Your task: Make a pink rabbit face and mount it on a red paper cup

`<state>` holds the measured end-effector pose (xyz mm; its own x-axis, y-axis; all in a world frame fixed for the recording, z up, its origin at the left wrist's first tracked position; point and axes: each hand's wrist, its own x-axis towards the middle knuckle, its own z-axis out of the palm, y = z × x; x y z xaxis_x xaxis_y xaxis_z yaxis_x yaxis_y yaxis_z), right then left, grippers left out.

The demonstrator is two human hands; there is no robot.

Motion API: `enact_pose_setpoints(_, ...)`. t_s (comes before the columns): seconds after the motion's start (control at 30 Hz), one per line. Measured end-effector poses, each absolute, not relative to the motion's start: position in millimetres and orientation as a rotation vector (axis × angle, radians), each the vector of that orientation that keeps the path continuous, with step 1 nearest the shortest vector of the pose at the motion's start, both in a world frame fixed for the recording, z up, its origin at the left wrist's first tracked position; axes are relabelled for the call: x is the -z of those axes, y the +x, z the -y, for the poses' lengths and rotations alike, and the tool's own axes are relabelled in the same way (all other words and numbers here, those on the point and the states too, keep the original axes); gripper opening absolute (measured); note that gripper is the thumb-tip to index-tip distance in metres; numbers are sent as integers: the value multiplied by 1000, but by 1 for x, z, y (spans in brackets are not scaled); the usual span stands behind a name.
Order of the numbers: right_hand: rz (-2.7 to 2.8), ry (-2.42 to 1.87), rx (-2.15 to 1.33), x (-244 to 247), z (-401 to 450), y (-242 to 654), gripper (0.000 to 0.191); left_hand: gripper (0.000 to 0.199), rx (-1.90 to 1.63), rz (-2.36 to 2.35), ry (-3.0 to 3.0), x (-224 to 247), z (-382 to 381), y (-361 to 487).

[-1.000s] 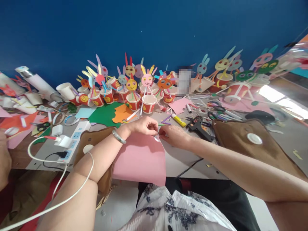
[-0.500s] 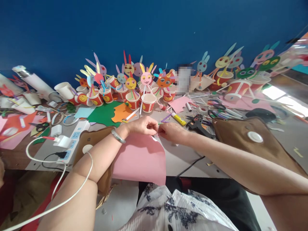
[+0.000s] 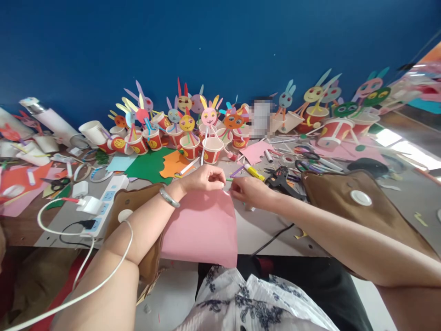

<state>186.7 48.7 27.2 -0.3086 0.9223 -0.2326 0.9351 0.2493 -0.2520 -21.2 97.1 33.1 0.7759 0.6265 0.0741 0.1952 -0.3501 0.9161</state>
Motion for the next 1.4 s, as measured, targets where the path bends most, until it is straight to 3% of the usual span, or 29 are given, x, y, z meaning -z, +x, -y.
enact_pose_setpoints(0.17,-2678,2131,515,-30,-39,214,15,13,-861,-724,1949,-38,-95,-17)
enact_pose_setpoints(0.23,-2891,2170,333,-28,-32,219,15,21,-789,-716,1912,-39,-92,-14)
enact_pose_setpoints(0.37,-3222,1840,-319,-22,-19,217,19,41,-403,-682,1706,-34,-82,-7)
enact_pose_setpoints(0.47,-3198,1544,-553,-22,-13,213,28,43,-387,-676,1599,-30,-77,-2)
enact_pose_setpoints(0.73,-3173,1401,-368,-22,-7,211,33,22,-438,-689,1467,-32,-76,-2)
enact_pose_setpoints(0.97,-3155,1313,-588,-16,-8,208,35,37,-410,-655,1521,-25,-79,-4)
enact_pose_setpoints(1.23,-3199,1720,-350,-19,-12,213,22,33,-492,-703,1428,-27,-79,-4)
enact_pose_setpoints(1.4,-3273,1453,-466,-19,-16,216,19,37,-462,-687,1375,-27,-78,-2)
